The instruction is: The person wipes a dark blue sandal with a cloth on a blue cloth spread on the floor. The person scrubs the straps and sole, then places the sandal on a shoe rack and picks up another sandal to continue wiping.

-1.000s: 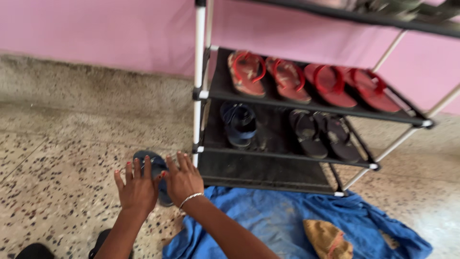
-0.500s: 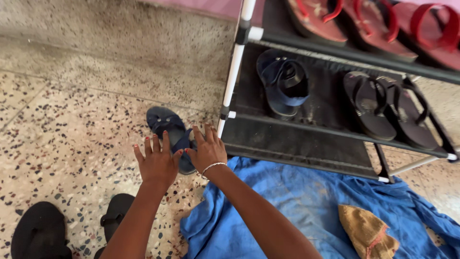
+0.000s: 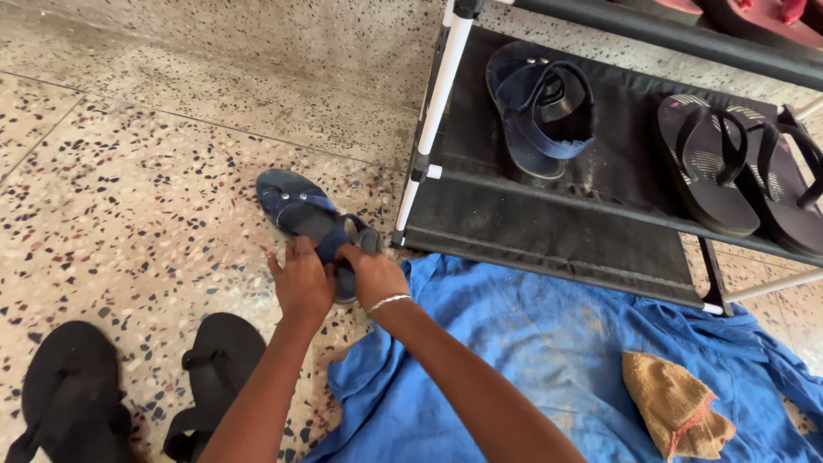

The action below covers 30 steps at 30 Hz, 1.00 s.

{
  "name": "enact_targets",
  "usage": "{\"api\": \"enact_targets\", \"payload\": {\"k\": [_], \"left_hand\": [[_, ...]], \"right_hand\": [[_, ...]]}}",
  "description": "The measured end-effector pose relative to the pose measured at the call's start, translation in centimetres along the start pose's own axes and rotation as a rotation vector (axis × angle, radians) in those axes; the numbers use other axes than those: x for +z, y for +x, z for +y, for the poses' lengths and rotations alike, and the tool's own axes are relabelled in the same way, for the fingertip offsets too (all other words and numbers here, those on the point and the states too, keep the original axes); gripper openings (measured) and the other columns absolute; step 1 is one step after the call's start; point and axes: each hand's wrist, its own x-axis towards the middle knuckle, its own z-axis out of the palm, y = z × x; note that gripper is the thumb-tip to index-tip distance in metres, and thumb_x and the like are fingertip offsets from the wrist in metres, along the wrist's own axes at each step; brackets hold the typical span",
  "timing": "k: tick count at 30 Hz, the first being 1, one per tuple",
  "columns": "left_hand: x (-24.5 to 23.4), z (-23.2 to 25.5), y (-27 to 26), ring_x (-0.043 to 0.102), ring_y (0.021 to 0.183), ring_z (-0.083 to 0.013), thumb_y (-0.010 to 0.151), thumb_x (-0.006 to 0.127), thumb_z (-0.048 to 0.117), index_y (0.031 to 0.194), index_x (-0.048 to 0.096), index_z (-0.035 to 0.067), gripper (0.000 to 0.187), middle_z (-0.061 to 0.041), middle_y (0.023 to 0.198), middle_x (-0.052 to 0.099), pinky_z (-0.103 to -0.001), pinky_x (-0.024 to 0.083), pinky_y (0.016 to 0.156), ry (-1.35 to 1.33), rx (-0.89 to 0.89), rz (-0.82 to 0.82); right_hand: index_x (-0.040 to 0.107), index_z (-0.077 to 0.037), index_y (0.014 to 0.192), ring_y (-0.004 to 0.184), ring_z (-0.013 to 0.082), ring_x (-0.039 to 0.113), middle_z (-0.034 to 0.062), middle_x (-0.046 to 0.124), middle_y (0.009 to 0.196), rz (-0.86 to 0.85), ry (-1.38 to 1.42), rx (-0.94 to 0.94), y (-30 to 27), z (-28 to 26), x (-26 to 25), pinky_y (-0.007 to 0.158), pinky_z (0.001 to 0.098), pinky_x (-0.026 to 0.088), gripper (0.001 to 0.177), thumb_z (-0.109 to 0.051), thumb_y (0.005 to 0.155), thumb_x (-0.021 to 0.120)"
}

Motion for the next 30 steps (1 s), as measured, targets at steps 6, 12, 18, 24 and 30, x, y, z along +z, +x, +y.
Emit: {"api": "enact_targets", "payload": {"k": [6,12,18,24,30], "left_hand": [[-1.3,0.9,-4.8,0.07,0.094,-0.0406,0.092,0.065,0.014,0.122,0.051,0.001,0.036,-0.022,0.103,0.071,-0.056,0.028,0.118,-0.19,-0.03,0.133],[-3.2,4.0,-10.2,0.069,0.088,-0.0459,0.092,0.056,0.007,0.122,0.048,-0.001,0.032,-0.027,0.081,0.072,-0.058,0.028,0.117,-0.318,0.086,0.168],[-5.9,7.7,-15.5,0.066,0.093,-0.0479,0.089,0.051,0.001,0.119,0.052,0.0,0.03,-0.028,0.092,0.072,-0.059,0.032,0.112,-0.425,0.232,0.155],[-7.1,14.1,-20.4,0.061,0.101,-0.0507,0.091,0.052,0.001,0.118,0.056,-0.001,0.027,-0.031,0.107,0.067,-0.055,0.041,0.098,-0.566,0.342,0.089],[-5.1,20.0,-23.3,0.064,0.109,-0.0433,0.09,0.053,0.002,0.12,0.051,0.001,0.03,-0.023,0.111,0.071,-0.059,0.036,0.11,-0.579,0.487,-0.098]], "right_hand": [[0.065,-0.011,0.12,0.091,0.0427,0.07,0.0197,0.072,0.097,0.144,0.175,0.034,-3.4,-1.7,-4.2,0.077,0.0501,0.055,0.022,-0.016,0.098,0.064],[0.066,-0.011,0.117,0.109,0.0426,0.06,0.0185,0.069,0.117,0.298,0.09,-0.015,-7.4,-2.3,-7.1,0.096,0.0477,0.049,0.039,-0.008,0.079,0.074],[0.069,-0.008,0.117,0.102,0.0458,0.056,0.0247,0.064,0.11,0.377,-0.028,0.101,-13.0,0.9,-10.4,0.089,0.0499,0.046,0.053,-0.011,0.066,0.085],[0.069,-0.007,0.113,0.076,0.0239,0.076,0.0168,0.078,0.086,0.011,0.533,0.501,-18.8,5.7,-15.0,0.067,0.0382,0.058,0.03,-0.018,0.088,0.08],[0.071,-0.009,0.115,0.073,0.0146,0.078,0.0083,0.079,0.087,0.189,0.477,0.568,-24.9,7.9,-20.6,0.063,0.0314,0.066,0.028,-0.007,0.087,0.066]]}}
